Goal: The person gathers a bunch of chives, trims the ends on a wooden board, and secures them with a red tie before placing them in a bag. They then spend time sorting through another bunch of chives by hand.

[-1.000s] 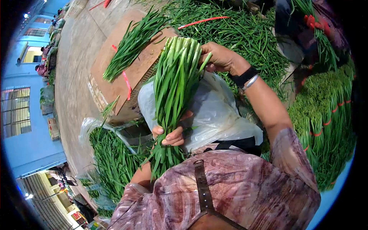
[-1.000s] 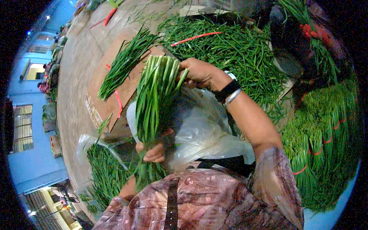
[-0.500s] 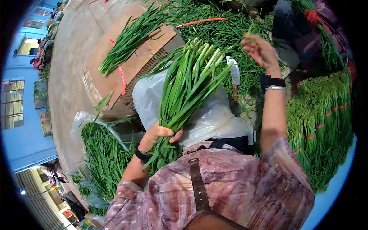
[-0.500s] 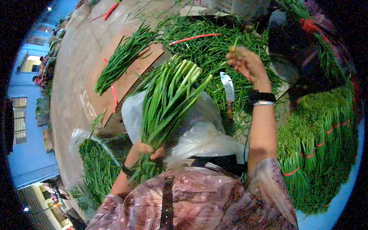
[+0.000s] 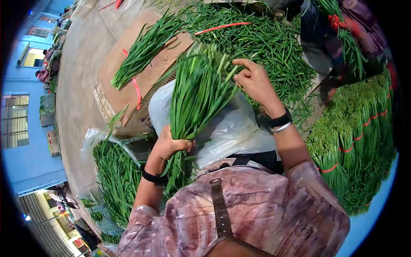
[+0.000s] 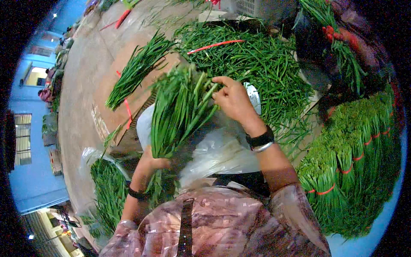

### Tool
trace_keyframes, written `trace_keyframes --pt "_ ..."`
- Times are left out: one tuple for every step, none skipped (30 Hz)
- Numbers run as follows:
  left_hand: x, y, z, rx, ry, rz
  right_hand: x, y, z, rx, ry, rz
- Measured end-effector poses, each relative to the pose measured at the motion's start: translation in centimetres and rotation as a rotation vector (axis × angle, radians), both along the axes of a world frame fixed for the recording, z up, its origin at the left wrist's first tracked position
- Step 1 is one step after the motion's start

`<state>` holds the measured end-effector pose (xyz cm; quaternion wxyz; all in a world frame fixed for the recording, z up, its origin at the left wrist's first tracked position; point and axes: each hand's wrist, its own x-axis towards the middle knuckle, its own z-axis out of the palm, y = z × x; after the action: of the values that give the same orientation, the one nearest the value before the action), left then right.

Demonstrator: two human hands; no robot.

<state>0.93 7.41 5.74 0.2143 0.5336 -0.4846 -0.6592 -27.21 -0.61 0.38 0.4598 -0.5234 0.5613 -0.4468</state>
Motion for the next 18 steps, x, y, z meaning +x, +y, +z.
trace_keyframes --pt "0.2 0.0 -0.4 0.014 0.012 -0.001 -0.6 -0.2 -1.0 -0.081 0.154 -0.040" --pt "0.1 0.1 -0.3 0.060 0.030 0.016 -1.4 -0.4 -1.8 -0.157 0.307 -0.069" --pt "0.0 0.1 0.3 0.108 0.044 0.030 -2.5 -1.0 -2.1 -0.202 0.419 -0.111" --pt "-0.1 0.0 0.6 0.149 0.057 0.034 -3.7 -1.7 -2.9 -0.353 0.550 -0.154" --pt "0.0 -0.2 0.4 0.136 0.062 0.028 -4.6 -2.2 -3.3 -0.284 0.496 -0.192" --pt "0.0 -0.5 0.2 0.138 0.053 0.018 -5.2 -2.7 -2.6 -0.218 0.444 -0.233" --pt "0.0 -0.7 0.1 0.144 0.044 0.012 -4.9 -3.2 -1.7 -0.116 0.121 -0.208" --pt "0.1 -0.5 0.1 0.161 0.034 0.009 -4.0 -2.7 -0.7 -0.083 0.021 -0.145" --pt "0.0 -0.4 0.0 0.159 0.038 0.013 -2.5 -2.0 1.2 -0.058 -0.079 -0.083" --pt "-0.2 -0.5 -0.1 0.152 0.043 0.018 -1.2 -2.0 2.3 -0.038 -0.178 -0.020" --pt "-0.3 -0.5 -0.2 0.147 0.046 0.023 -0.4 -2.4 2.1 -0.040 0.106 0.086" --pt "-0.3 -0.5 -0.3 0.146 0.050 0.027 0.3 -2.9 1.5 -0.041 0.388 0.192" --pt "-0.3 -0.4 -0.4 0.144 0.054 0.033 1.4 -3.0 0.5 -0.053 0.446 0.139" --pt "-0.3 -0.3 -0.4 0.144 0.058 0.043 1.7 -3.3 -0.3 -0.056 0.552 0.120" --pt "-0.2 -0.2 -0.4 0.138 0.047 0.045 2.0 -3.7 -1.0 -0.058 0.657 0.102" --pt "-0.3 -0.1 -0.3 0.129 0.038 0.047 2.1 -4.0 -1.4 -0.062 0.764 0.083" --pt "-0.3 -0.2 -0.3 0.118 0.031 0.046 2.0 -4.2 -1.6 -0.074 0.764 0.054" --pt "-0.3 -0.2 -0.4 0.107 0.039 0.032 1.8 -4.5 -1.8 -0.085 0.741 0.002"
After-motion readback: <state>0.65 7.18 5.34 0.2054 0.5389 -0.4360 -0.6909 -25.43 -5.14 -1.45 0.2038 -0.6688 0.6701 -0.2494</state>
